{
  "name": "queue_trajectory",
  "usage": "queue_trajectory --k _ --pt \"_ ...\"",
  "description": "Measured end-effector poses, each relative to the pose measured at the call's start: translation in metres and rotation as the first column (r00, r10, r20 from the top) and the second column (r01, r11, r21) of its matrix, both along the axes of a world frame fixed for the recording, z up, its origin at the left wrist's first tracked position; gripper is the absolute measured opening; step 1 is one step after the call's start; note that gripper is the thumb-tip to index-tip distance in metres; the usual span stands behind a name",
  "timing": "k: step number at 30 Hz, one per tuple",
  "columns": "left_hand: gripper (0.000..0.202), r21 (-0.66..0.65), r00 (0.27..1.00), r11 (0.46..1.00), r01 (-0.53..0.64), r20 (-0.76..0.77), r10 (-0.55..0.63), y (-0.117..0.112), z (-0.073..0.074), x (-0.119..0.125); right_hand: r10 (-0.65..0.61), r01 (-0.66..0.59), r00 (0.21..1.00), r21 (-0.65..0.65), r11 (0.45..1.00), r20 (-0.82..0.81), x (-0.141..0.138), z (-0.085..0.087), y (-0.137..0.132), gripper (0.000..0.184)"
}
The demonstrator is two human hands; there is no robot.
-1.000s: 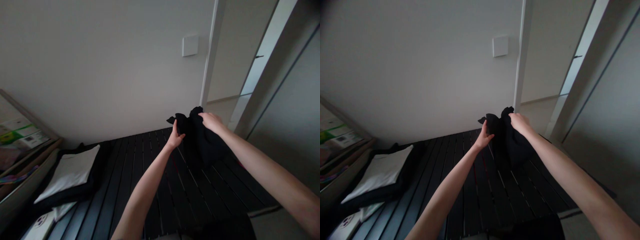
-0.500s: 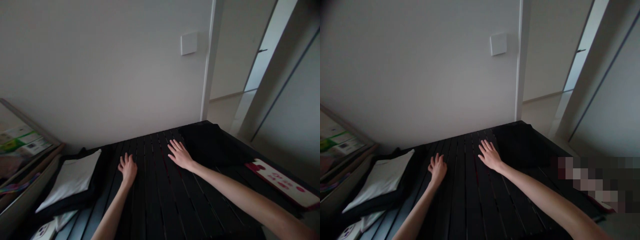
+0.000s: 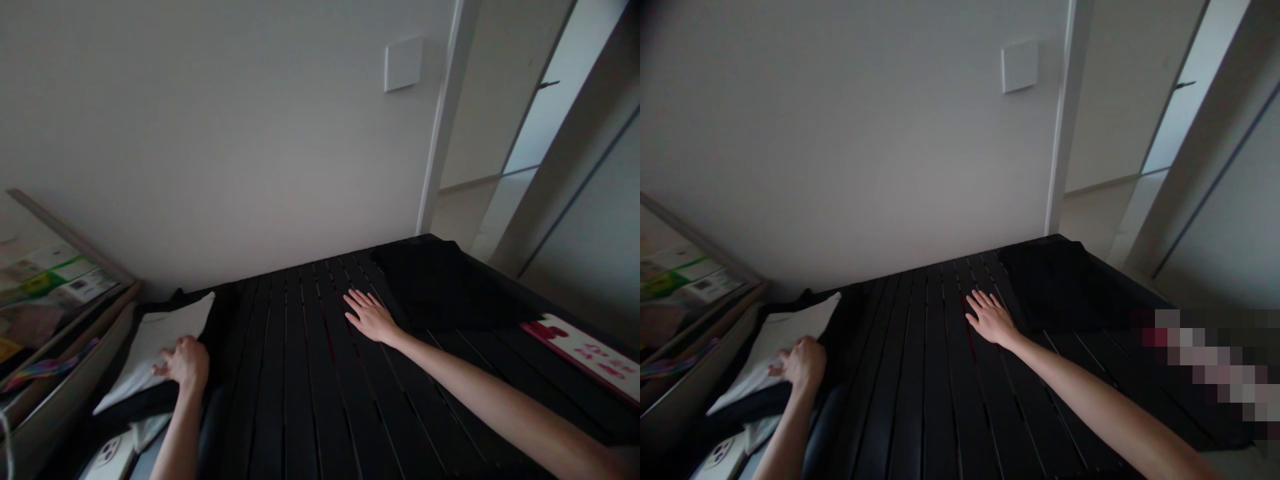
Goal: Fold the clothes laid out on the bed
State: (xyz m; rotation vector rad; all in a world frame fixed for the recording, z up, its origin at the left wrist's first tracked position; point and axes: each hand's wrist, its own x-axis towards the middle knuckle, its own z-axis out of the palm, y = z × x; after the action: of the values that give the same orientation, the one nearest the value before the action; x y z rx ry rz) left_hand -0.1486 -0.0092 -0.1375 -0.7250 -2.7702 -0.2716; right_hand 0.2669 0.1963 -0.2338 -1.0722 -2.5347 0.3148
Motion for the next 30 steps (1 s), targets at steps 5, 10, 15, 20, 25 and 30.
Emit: queue_trajectory --k 5,10,15,20,25,30 --pt "0.026 -0.013 0.990 0.995 -0.099 -0.099 0.097 -0.005 0.007 -0.007 -0.004 0.004 1.000 -0.004 1.000 0.008 0.000 0.001 -0.001 0.061" --pt "0.032 -0.088 0.996 0.996 -0.021 -0.093 0.013 -0.019 0.009 -0.018 -0.005 0.005 1.000 -0.003 1.000 0.022 0.001 0.001 0.000 0.062" --pt "0.036 -0.003 0.987 1.000 0.011 -0.158 -0.011 -0.021 0.020 -0.010 0.000 0.000 1.000 -0.011 1.000 0.007 0.001 -0.001 0.001 0.062" --pt "0.020 0.423 0.945 0.879 0.220 -0.314 -0.086 -0.014 0.054 0.017 -0.005 0.005 1.000 -0.013 1.000 -0.006 0.000 0.000 0.000 0.061" --pt "0.013 0.651 0.788 0.452 0.610 -0.555 -0.266 0.004 0.114 0.084 -0.012 0.012 1.000 -0.019 1.000 -0.009 -0.001 0.001 -0.001 0.061" --pt "0.011 0.726 0.780 0.339 0.598 -0.432 -0.452 0.038 0.138 0.162 -0.011 0.013 0.997 0.028 1.000 -0.081 0.002 0.012 -0.002 0.068"
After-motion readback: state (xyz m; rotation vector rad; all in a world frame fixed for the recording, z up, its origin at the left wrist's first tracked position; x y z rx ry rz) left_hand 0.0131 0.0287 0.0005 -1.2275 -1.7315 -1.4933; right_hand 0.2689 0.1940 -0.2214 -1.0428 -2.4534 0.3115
